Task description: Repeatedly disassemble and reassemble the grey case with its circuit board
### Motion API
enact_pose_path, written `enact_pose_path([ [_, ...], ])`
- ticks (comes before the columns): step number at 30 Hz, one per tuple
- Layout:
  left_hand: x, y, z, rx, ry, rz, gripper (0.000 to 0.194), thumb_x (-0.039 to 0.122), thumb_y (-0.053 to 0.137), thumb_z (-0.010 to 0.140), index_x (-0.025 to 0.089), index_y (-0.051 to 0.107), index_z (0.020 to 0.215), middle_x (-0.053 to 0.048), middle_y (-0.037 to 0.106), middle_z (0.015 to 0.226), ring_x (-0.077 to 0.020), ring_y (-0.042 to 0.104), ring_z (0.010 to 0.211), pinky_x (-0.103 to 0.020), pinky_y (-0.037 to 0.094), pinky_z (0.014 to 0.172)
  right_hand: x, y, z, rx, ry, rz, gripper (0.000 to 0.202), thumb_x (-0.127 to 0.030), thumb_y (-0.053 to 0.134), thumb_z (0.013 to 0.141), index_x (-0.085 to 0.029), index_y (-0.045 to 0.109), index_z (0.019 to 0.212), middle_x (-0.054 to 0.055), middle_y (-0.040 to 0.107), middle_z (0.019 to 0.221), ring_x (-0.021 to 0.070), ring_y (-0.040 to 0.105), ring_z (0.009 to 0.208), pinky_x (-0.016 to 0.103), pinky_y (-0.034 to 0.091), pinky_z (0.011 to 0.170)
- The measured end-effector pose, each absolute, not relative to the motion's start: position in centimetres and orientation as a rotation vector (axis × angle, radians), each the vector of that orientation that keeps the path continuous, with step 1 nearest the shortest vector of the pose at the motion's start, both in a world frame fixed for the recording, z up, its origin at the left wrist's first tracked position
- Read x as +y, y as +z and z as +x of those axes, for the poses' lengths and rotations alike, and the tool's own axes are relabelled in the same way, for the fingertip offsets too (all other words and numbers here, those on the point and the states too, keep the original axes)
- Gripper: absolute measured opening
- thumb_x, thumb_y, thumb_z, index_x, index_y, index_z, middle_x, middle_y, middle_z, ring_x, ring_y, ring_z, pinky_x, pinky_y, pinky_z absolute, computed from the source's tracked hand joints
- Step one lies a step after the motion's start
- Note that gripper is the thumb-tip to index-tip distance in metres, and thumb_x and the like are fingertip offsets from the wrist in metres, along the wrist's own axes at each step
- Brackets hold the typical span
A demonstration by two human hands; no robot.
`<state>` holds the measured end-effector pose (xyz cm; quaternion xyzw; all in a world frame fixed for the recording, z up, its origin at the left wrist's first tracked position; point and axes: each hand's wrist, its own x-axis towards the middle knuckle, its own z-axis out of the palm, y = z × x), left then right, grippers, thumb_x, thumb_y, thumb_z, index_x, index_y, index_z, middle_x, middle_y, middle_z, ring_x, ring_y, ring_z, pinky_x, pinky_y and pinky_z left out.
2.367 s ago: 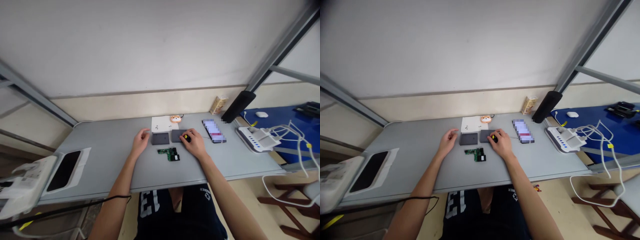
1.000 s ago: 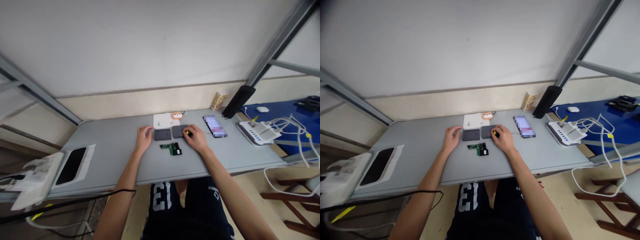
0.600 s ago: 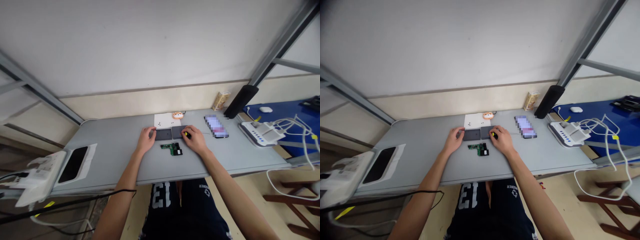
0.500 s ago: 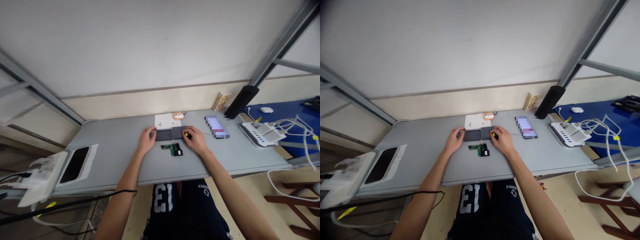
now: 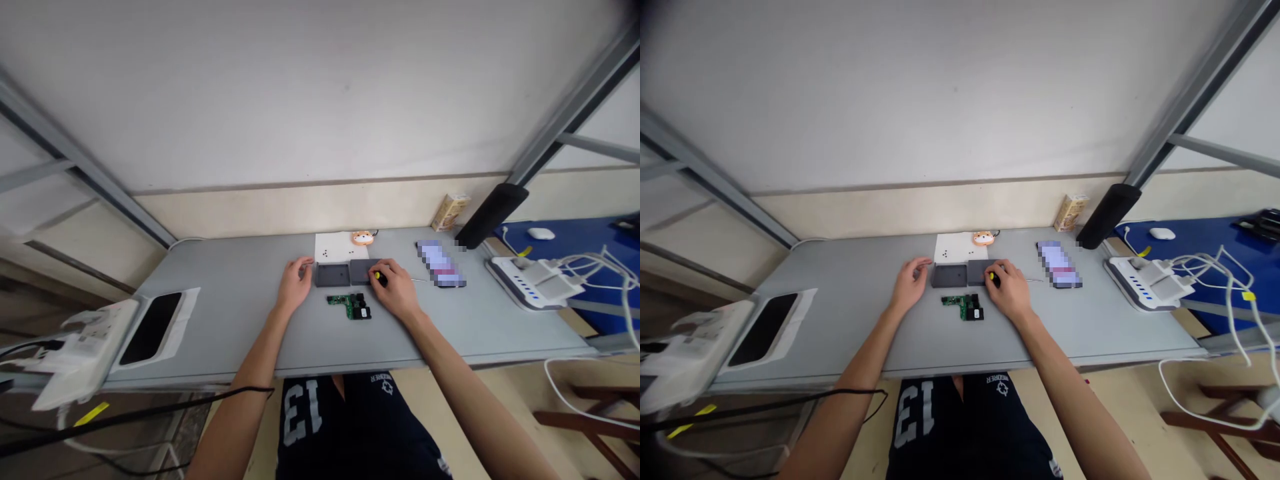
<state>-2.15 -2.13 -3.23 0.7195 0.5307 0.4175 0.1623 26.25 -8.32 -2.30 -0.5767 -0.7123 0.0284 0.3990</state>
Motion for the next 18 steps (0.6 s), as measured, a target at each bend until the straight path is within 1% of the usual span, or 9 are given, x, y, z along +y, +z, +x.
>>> enact_pose_path([
  [3,-2.33,-3.01,-2.0,1.49,1.175,2.097,0.024,0.02,0.052,0.099,0.024,0.066,0.118,-0.006,0.074,0.115,-0.021,0.064,0.1,-0.04,0.052,0.099,-8.28,-2.29,26.31,-1.798,0.07,-1.456,0.013,-0.028,0.058,0.095,-0.026,0.07,0.1,0.008,0.069,0.108,0.025,0.067,0.094,0.041,0.051,0.087],
  [8,-2.37,-2.91,-1.82,1.473,1.117,2.163,0.027,0.029,0.056,0.099,0.024,0.063,0.124,-0.006,0.074,0.118,-0.0217,0.064,0.097,-0.042,0.051,0.1,-8.28,-2.21,26.36,-1.806,0.053,-1.462,0.012,-0.027,0.059,0.095,-0.026,0.07,0.099,0.008,0.07,0.107,0.0252,0.066,0.095,0.041,0.05,0.089],
  [14,-1.92,-3.21,-2.1,1.453,1.14,2.1,0.025,0.024,0.054,0.098,0.023,0.063,0.121,-0.006,0.075,0.115,-0.021,0.066,0.098,-0.041,0.052,0.099,-8.29,-2.07,26.29,-1.798,0.064,-1.477,0.011,-0.026,0.06,0.094,-0.026,0.07,0.099,0.007,0.07,0.107,0.0248,0.066,0.096,0.041,0.05,0.088],
  [18,-1.92,-3.26,-2.16,1.457,1.126,2.093,0.026,0.027,0.055,0.098,0.023,0.064,0.122,-0.006,0.075,0.115,-0.0217,0.066,0.101,-0.043,0.051,0.101,-8.22,-2.13,26.34,-1.795,0.068,-1.456,0.012,-0.026,0.059,0.094,-0.026,0.07,0.098,0.007,0.07,0.106,0.0247,0.066,0.093,0.041,0.05,0.087],
])
